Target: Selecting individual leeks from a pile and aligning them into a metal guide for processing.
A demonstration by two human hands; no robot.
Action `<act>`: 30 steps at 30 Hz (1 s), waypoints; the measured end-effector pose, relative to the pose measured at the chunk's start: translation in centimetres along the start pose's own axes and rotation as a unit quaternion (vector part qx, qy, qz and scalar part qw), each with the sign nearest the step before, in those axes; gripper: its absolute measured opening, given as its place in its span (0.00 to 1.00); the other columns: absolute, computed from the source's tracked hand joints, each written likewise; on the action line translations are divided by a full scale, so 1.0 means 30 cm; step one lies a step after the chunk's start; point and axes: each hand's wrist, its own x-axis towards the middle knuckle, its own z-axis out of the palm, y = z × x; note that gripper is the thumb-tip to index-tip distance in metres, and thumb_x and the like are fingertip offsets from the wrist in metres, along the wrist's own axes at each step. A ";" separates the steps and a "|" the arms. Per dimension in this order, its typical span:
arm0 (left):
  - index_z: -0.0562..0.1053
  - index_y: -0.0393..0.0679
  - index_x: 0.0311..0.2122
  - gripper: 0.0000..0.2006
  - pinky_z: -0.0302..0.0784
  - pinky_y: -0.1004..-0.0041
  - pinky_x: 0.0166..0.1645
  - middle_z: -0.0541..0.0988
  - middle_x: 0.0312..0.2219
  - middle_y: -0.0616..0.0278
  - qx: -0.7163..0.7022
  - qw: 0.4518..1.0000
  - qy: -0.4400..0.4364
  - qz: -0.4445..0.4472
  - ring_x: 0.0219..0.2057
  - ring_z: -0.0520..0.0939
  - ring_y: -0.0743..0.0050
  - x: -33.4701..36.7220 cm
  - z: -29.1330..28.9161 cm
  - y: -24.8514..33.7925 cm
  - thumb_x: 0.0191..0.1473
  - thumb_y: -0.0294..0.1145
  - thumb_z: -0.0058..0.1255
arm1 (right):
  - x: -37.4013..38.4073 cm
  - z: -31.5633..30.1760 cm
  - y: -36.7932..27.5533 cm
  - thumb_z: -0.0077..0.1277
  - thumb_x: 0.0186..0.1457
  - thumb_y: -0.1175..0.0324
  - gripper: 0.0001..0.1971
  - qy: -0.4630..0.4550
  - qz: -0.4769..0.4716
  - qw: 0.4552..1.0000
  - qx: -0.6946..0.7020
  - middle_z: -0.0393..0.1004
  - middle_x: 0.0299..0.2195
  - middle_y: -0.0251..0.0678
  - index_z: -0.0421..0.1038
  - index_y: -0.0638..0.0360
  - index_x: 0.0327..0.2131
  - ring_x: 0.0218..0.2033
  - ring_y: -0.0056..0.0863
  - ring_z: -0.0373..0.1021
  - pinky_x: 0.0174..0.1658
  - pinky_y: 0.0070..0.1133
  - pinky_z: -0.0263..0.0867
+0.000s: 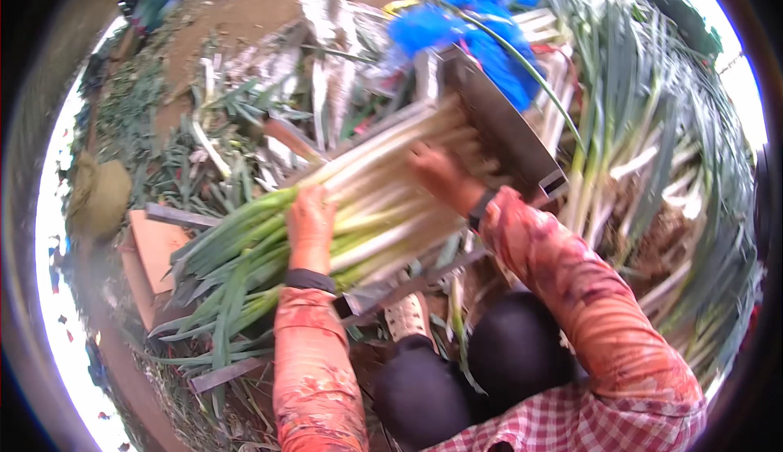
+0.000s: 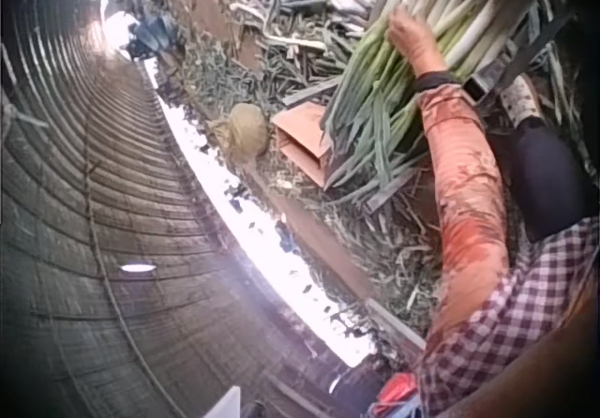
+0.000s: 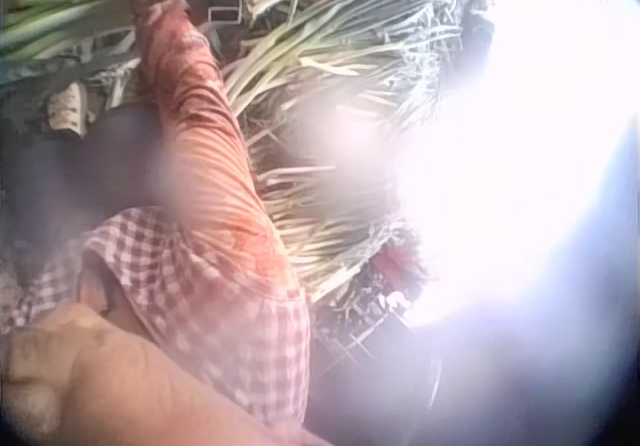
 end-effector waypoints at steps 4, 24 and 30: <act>0.72 0.45 0.33 0.16 0.72 0.60 0.38 0.74 0.33 0.53 0.022 1.000 -0.009 0.002 0.33 0.76 0.50 0.017 -0.007 0.022 0.35 0.33 0.62 | 0.017 0.002 -0.003 0.46 0.39 0.71 0.04 -0.014 -0.072 0.991 -0.115 0.67 0.23 0.34 0.70 0.53 0.17 0.27 0.31 0.68 0.29 0.27 0.67; 0.74 0.44 0.35 0.15 0.72 0.62 0.44 0.75 0.35 0.52 0.007 0.999 -0.006 -0.052 0.38 0.76 0.53 0.012 -0.011 0.036 0.37 0.30 0.59 | 0.049 -0.016 0.052 0.52 0.37 0.68 0.07 0.053 0.168 0.984 0.016 0.69 0.20 0.46 0.66 0.59 0.17 0.23 0.45 0.68 0.27 0.35 0.65; 0.72 0.41 0.33 0.13 0.71 0.62 0.41 0.75 0.33 0.51 0.015 0.998 -0.046 -0.044 0.36 0.76 0.50 0.014 -0.014 0.053 0.38 0.29 0.57 | 0.046 -0.310 -0.023 0.55 0.38 0.69 0.09 0.178 0.275 0.924 0.199 0.69 0.21 0.45 0.69 0.64 0.21 0.23 0.38 0.69 0.29 0.28 0.64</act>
